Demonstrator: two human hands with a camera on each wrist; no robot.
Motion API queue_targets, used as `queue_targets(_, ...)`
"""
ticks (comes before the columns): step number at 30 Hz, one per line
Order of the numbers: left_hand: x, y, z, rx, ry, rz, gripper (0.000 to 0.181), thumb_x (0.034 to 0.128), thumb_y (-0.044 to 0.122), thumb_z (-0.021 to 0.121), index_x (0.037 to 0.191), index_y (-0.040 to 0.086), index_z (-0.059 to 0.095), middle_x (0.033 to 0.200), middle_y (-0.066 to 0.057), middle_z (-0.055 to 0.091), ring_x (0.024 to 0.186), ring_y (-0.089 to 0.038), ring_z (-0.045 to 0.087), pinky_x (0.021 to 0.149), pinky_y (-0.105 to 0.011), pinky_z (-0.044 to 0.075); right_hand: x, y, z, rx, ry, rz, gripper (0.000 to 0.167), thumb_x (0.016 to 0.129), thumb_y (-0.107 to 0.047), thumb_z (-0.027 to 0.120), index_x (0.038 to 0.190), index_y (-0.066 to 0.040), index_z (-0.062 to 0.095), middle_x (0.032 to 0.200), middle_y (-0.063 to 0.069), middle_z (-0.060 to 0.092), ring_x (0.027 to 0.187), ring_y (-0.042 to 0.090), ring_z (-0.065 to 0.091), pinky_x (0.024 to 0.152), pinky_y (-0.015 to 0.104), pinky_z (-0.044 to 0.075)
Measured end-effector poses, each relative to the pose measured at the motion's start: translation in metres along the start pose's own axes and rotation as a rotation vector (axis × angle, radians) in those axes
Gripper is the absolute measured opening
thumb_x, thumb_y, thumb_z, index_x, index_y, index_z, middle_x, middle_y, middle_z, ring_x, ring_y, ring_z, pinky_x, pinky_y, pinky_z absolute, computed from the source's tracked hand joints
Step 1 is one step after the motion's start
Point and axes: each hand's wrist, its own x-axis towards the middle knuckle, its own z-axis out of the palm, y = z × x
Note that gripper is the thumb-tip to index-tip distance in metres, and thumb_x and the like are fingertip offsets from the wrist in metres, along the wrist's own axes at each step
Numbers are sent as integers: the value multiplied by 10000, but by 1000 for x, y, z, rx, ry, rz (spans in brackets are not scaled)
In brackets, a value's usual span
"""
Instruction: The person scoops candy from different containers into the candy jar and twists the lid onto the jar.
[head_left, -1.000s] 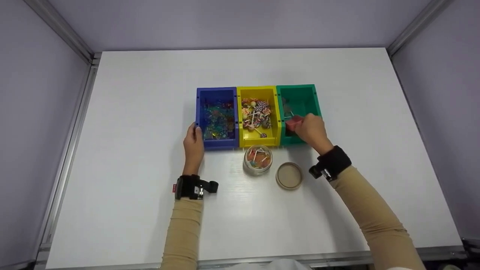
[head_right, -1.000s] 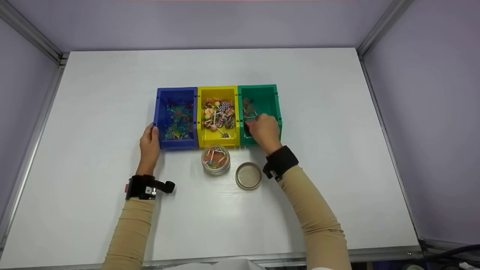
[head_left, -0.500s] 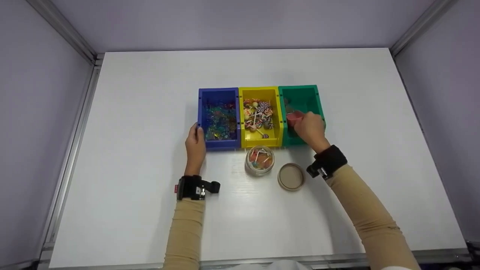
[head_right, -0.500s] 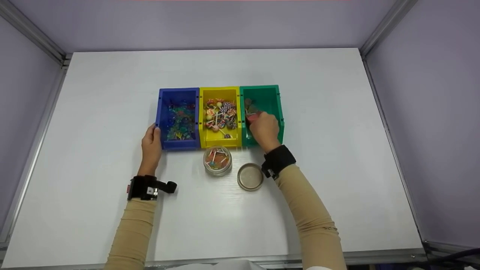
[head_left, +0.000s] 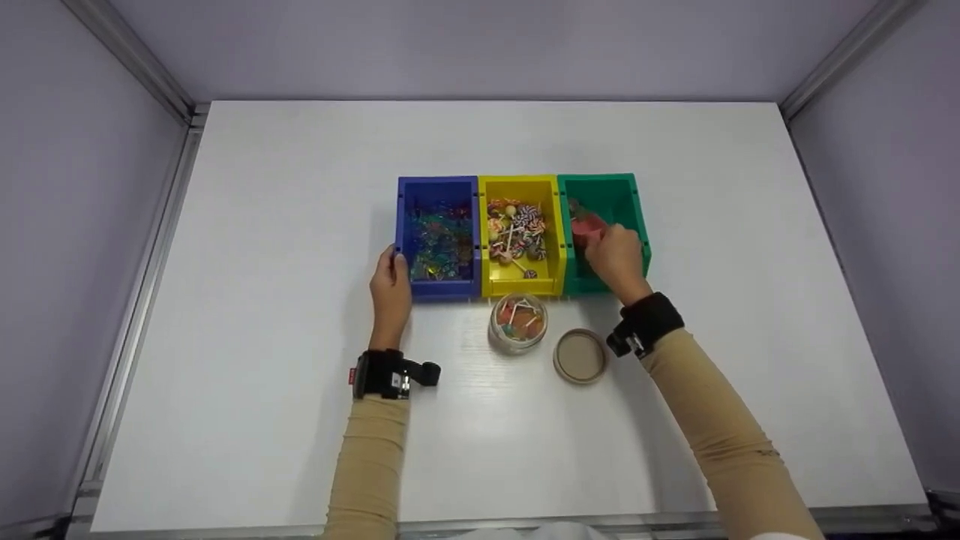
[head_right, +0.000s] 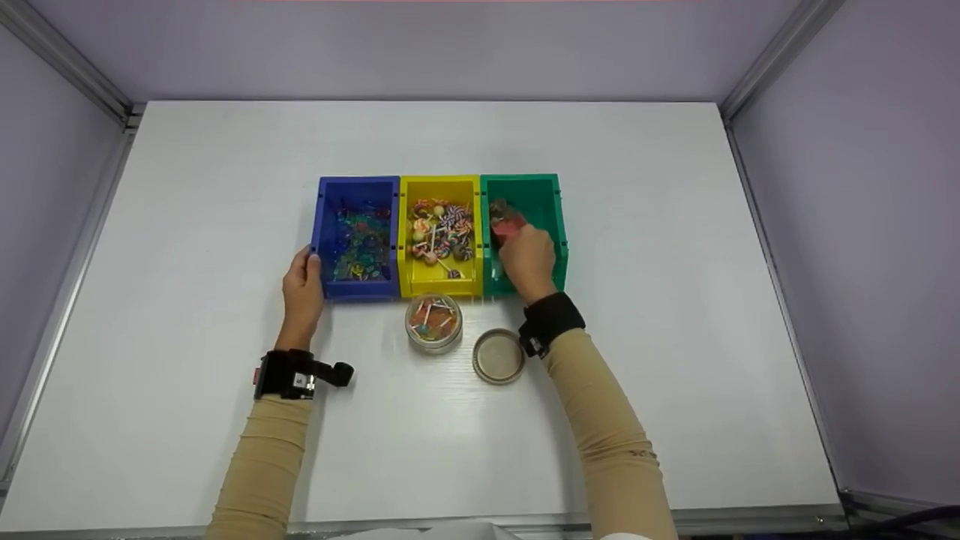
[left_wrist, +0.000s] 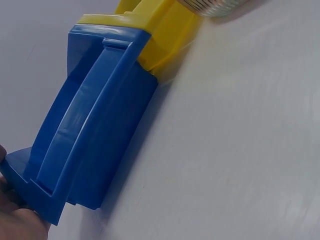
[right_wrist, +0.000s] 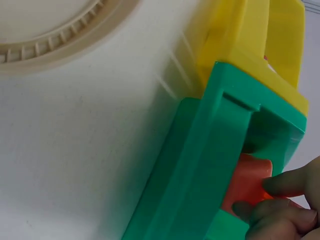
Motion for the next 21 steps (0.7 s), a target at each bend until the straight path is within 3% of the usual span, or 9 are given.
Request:
queue_targets(4, 0, 0, 0, 10, 13, 9, 441, 1046, 165, 374, 1429, -53, 391, 1460, -241, 455, 1404, -333, 408, 1180, -444, 356, 4, 0, 6, 31, 17, 3, 343, 973, -151, 477, 636, -93, 450, 599, 9, 377, 566, 158, 407, 467, 238, 303)
queue_targets(11, -3, 0, 1, -9, -3, 37, 441, 1049, 155, 376, 1433, -62, 377, 1401, -261, 494, 1315, -344, 482, 1125, -461, 403, 7, 1, 19, 61, 74, 24, 335, 996, -184, 485, 834, 55, 654, 693, 102, 544, 626, 189, 509, 492, 206, 358)
queue_targets(21, -1, 0, -1, -37, -7, 46, 439, 1049, 163, 378, 1427, -58, 389, 1438, -246, 473, 1373, -337, 442, 1153, -451, 385, 6, 5, 38, 118, 128, 27, 358, 1031, -200, 416, 874, 54, 614, 700, 84, 490, 685, 219, 526, 538, 223, 357)
